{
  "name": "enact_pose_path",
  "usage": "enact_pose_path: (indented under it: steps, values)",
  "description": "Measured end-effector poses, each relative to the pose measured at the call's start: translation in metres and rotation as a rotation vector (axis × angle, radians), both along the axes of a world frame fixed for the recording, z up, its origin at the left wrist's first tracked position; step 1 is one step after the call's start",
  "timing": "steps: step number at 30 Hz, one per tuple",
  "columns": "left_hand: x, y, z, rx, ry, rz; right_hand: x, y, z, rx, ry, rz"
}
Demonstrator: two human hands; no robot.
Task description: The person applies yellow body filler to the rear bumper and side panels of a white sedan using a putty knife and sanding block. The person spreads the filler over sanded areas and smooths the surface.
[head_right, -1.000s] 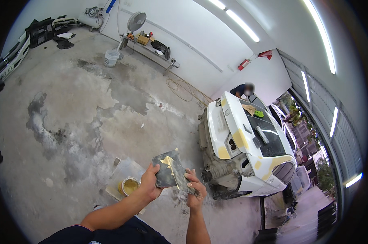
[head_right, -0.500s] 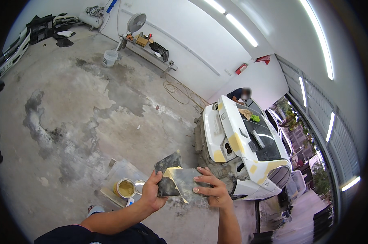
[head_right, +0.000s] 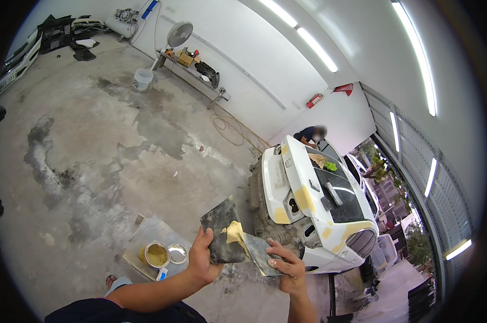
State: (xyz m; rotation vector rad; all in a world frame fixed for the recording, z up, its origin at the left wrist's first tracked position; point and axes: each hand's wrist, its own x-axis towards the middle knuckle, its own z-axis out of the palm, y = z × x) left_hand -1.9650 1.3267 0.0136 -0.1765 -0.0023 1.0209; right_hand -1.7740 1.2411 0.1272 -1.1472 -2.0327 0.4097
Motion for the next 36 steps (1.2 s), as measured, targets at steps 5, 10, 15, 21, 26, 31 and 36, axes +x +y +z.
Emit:
enact_pose_path:
  steps: [5,10,15,21,26,31,36]
  values:
    - [0.012,-0.001,0.002,0.000,0.001,0.104,-0.035,-0.019,-0.023,-0.031,0.219,-0.393]
    - [0.025,0.002,-0.006,0.027,0.121,0.256,-0.057,-0.026,-0.009,-0.113,0.058,-0.446]
    - [0.033,0.000,-0.014,0.056,0.310,0.360,-0.067,-0.019,0.002,-0.067,-0.196,-0.439]
    - [0.015,0.017,-0.002,0.062,0.394,0.398,-0.055,-0.011,-0.009,-0.188,-0.629,-0.544]
    - [-0.007,0.038,0.001,0.062,0.233,0.259,-0.009,-0.007,-0.009,-0.133,-0.356,-0.718]
    - [0.007,0.024,-0.015,-0.024,0.300,0.088,0.009,-0.002,-0.039,-0.213,1.034,-0.455]
    - [0.030,0.003,-0.026,0.117,0.579,0.134,-0.027,0.003,-0.071,-0.104,0.818,-0.469]
